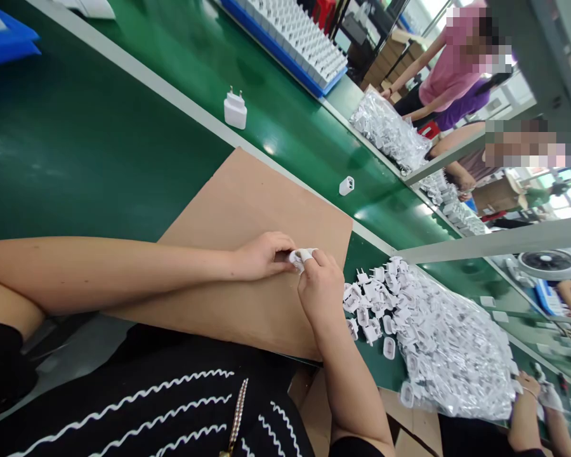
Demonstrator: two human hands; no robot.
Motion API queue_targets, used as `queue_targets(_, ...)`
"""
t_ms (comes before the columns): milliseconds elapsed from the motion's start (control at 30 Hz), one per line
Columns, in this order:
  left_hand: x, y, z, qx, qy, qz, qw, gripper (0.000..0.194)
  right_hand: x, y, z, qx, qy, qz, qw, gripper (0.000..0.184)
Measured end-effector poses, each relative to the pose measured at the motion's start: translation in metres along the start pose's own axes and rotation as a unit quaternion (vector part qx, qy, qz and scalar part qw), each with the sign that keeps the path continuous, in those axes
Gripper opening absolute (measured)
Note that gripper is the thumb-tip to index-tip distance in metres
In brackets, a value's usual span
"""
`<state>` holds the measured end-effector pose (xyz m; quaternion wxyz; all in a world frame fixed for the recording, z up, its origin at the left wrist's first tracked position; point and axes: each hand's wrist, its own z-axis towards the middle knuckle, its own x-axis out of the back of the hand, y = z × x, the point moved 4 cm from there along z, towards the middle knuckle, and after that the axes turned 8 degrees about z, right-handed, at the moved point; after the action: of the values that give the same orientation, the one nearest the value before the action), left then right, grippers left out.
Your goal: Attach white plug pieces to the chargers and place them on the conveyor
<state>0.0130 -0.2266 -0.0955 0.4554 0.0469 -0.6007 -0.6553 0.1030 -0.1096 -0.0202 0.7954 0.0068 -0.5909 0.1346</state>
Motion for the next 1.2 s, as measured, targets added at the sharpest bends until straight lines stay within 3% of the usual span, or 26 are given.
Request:
queue_targets(200,-0.001,0.000,0.001,-0.012,0.000,0.011,1.000,0.013,0.000,0.000,0.000,0.008,0.024,-0.032,0.999,0.027)
queue_targets(400,0.000,0.001,0.001,-0.003,0.008,0.019,1.000,0.016,-0.009,0.013,0.002,-0.053,0.021,0.028,0.998,0.030)
queue_targets(500,-0.003,0.002,-0.003,0.005,0.016,0.020,1.000,0.016,-0.013,0.017,-0.002,-0.095,0.029,0.087,0.991,0.035)
queue_targets(600,-0.002,-0.001,0.002,0.030,0.014,0.023,0.999,0.020,-0.008,0.029,-0.013,-0.126,0.044,0.213,0.968,0.046)
queue_targets(667,0.007,-0.007,0.016,0.053,0.024,0.021,0.998,0.022,0.004,0.045,-0.028,-0.151,0.073,0.242,0.956,0.053)
queue_targets(733,0.029,-0.020,0.041,0.079,0.064,0.023,0.995,0.025,0.018,0.066,-0.051,-0.192,0.093,0.161,0.964,0.050)
queue_targets(800,0.059,-0.037,0.073,0.117,0.116,0.060,0.985,0.027,0.025,0.086,-0.077,-0.252,0.047,0.014,0.967,0.050)
queue_targets(867,0.091,-0.057,0.105,0.167,0.162,0.134,0.963,0.025,0.025,0.101,-0.099,-0.297,-0.020,-0.095,0.950,0.049)
queue_targets(967,0.125,-0.085,0.144,0.248,0.190,0.210,0.927,0.023,0.015,0.112,-0.117,-0.309,-0.066,-0.140,0.938,0.044)
queue_targets(1067,0.132,-0.100,0.161,0.306,0.179,0.228,0.907,0.036,0.010,0.119,-0.119,-0.303,-0.011,-0.111,0.946,0.040)
queue_targets(1133,0.127,-0.098,0.160,0.326,0.236,0.258,0.878,0.058,0.013,0.122,-0.119,-0.294,0.062,-0.060,0.952,0.033)
queue_targets(1200,0.116,-0.089,0.158,0.301,0.317,0.299,0.848,0.076,0.018,0.124,-0.120,-0.281,0.133,0.012,0.950,0.031)
